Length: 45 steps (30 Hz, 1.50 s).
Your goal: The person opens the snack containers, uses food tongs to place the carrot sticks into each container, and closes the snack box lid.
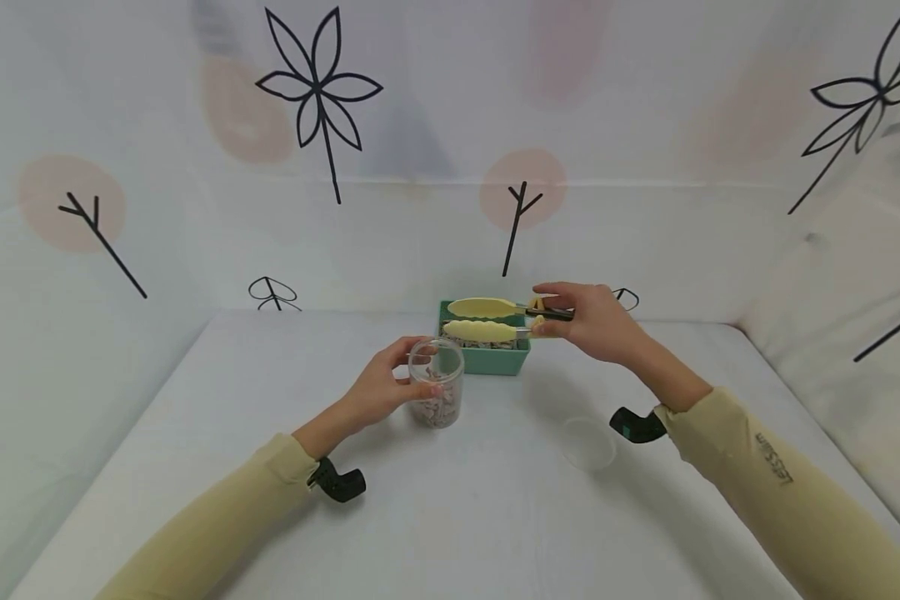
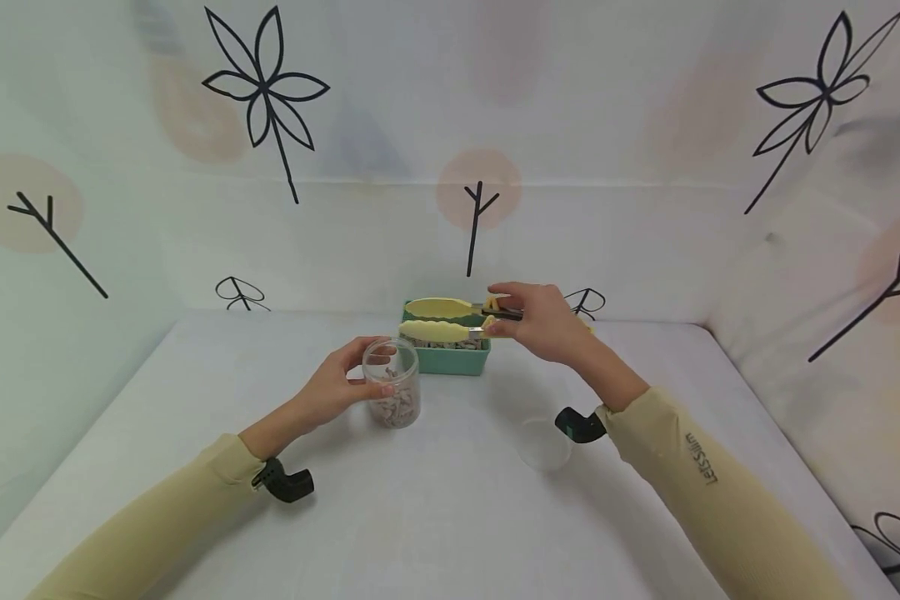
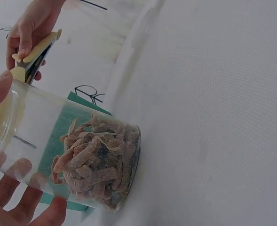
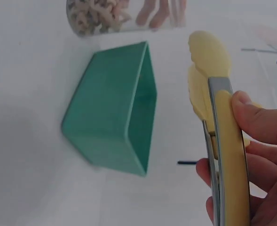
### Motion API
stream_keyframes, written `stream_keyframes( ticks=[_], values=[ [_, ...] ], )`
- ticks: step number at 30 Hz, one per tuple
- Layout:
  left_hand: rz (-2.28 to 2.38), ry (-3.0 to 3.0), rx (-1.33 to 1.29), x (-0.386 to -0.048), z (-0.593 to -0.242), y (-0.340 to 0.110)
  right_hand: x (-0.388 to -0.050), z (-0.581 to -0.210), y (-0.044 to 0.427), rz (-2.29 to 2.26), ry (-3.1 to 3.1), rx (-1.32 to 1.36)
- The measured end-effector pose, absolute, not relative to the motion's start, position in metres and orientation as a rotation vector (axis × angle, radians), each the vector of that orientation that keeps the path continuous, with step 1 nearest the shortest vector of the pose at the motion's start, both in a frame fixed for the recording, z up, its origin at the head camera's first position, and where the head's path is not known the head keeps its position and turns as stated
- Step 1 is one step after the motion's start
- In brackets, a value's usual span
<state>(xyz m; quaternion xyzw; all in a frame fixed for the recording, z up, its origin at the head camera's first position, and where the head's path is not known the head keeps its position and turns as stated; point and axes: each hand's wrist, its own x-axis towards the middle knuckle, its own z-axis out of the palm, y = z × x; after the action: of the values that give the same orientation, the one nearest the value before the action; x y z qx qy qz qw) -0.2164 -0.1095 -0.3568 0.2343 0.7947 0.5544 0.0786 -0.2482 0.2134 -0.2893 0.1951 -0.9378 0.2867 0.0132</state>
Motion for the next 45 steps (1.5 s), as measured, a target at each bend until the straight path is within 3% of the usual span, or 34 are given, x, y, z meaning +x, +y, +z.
stream_keyframes(
  ticks=[6,12,23,36,45],
  values=[
    [1.647,2.391,0.676,-0.230,-0.374,-0.110,-0.265,-0.299,0.222,0.827,-2.957,0.511],
    [1.681,2.370,0.708,-0.238,-0.387,-0.113,-0.281,-0.304,0.226,0.527,-3.021,0.583],
    [1.696,2.365,0.748,-0.238,-0.388,-0.114,-0.292,-0.278,0.194,-0.062,-3.226,0.659],
    [1.688,2.376,0.745,-0.238,-0.388,-0.117,-0.311,-0.304,0.184,0.209,-3.244,0.682],
    [1.672,2.379,0.749,-0.237,-0.388,-0.115,-0.306,-0.317,0.185,0.205,-3.136,0.660]
  ],
)
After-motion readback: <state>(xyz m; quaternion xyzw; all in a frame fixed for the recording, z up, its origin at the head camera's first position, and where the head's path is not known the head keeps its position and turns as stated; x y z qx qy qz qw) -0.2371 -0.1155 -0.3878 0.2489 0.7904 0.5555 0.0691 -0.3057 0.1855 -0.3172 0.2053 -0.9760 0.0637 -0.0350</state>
